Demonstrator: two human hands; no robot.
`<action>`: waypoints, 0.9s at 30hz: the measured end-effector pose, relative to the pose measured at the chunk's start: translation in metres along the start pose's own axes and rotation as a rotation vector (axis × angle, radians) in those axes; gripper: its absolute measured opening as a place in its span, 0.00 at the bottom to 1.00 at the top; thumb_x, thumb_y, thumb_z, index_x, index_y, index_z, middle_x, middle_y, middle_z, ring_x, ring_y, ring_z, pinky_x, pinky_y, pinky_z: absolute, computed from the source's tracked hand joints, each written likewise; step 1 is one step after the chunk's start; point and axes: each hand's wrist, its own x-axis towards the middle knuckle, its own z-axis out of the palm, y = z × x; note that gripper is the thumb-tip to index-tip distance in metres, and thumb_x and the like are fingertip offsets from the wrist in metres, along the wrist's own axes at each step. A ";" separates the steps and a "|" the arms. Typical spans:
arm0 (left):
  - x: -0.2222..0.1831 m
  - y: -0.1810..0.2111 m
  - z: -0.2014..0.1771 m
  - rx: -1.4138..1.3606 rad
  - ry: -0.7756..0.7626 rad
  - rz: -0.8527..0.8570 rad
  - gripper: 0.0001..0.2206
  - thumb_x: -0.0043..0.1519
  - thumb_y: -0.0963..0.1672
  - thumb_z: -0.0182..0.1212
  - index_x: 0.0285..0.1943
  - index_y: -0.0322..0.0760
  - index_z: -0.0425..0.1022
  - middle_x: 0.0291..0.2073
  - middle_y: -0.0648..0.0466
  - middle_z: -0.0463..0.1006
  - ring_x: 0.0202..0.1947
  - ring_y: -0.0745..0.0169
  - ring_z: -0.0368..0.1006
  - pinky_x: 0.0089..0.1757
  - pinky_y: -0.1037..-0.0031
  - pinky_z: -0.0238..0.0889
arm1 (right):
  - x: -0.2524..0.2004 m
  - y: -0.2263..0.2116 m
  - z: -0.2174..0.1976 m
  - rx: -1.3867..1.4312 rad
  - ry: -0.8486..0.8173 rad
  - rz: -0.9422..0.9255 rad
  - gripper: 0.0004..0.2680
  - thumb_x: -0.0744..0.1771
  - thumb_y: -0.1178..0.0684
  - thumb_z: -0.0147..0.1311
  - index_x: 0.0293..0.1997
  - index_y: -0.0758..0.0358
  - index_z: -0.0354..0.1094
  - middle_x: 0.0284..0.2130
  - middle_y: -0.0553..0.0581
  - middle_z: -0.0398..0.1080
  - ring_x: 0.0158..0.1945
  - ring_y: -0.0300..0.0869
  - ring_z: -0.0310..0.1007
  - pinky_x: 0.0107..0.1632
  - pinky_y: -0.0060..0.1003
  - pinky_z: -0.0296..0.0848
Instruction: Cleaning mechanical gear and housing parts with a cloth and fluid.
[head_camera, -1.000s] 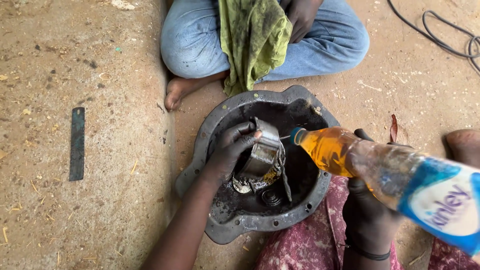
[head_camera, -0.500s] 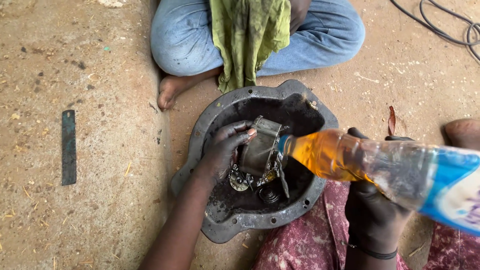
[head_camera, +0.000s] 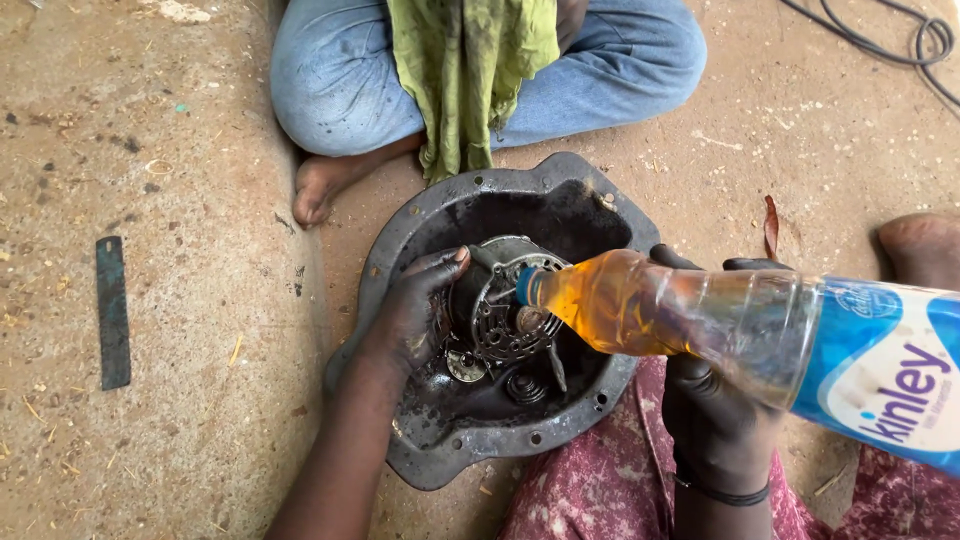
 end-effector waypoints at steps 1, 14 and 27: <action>-0.001 0.002 0.001 -0.021 0.036 -0.022 0.16 0.62 0.48 0.60 0.52 0.33 0.79 0.40 0.46 0.84 0.40 0.55 0.81 0.45 0.62 0.74 | -0.001 0.003 -0.002 -0.090 -0.001 0.025 0.23 0.70 0.51 0.63 0.70 0.64 0.53 0.61 0.66 0.70 0.65 0.54 0.71 0.72 0.47 0.69; -0.004 0.004 0.004 -0.134 0.050 -0.046 0.16 0.65 0.47 0.53 0.52 0.31 0.78 0.40 0.44 0.83 0.37 0.54 0.81 0.41 0.62 0.78 | -0.009 0.036 -0.041 0.109 0.006 0.154 0.23 0.68 0.55 0.66 0.68 0.69 0.55 0.55 0.65 0.70 0.60 0.50 0.72 0.63 0.47 0.72; -0.003 0.007 0.006 -0.121 0.092 -0.078 0.18 0.66 0.49 0.53 0.54 0.29 0.76 0.41 0.42 0.83 0.36 0.54 0.81 0.41 0.62 0.78 | 0.006 -0.007 -0.005 -0.227 -0.008 0.011 0.21 0.67 0.55 0.65 0.66 0.68 0.58 0.55 0.61 0.71 0.61 0.48 0.76 0.68 0.44 0.75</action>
